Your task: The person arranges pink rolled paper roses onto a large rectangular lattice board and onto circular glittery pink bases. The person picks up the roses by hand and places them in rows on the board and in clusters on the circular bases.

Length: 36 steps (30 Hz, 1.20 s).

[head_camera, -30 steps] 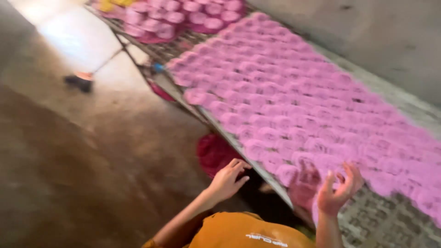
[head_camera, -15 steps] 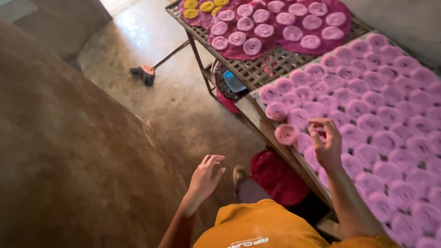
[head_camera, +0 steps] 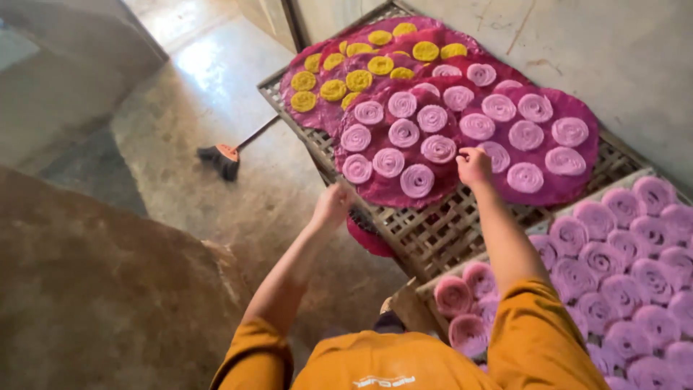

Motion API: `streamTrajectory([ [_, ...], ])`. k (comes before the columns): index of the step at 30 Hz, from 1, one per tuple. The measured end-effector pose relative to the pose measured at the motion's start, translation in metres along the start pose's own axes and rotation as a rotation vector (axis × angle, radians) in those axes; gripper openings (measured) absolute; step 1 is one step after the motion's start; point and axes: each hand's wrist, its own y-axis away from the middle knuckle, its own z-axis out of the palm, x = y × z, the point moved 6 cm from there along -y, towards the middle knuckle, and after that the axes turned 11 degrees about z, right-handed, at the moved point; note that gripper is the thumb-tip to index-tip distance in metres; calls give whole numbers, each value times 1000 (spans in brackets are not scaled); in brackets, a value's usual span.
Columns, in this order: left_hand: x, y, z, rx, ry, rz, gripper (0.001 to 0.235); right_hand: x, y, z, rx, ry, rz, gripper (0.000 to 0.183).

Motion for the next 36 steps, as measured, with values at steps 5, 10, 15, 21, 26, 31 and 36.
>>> streamTrajectory([
  [5, -94, -117, 18, 81, -173, -37, 34, -10, -35, 32, 178, 178, 124, 30],
  [10, -142, -191, 37, 13, -317, -18, 58, -6, -28, 42, 124, 205, 301, 19],
  [15, -141, -221, 17, -219, -337, -218, 33, -62, -8, 20, 192, -88, 316, 10],
  [21, -66, -269, -19, -163, 139, -43, 12, -110, -24, -27, 240, -274, 312, 7],
  [26, -4, -346, 43, -297, 519, 107, 7, -70, -30, -100, 288, -166, 437, 8],
  [31, 50, -399, 184, -348, 789, 264, 11, 27, -10, -171, 584, -37, 474, 12],
  [36, 49, -411, 343, -629, 99, 429, 35, 135, 37, -159, 573, 379, 1008, 41],
])
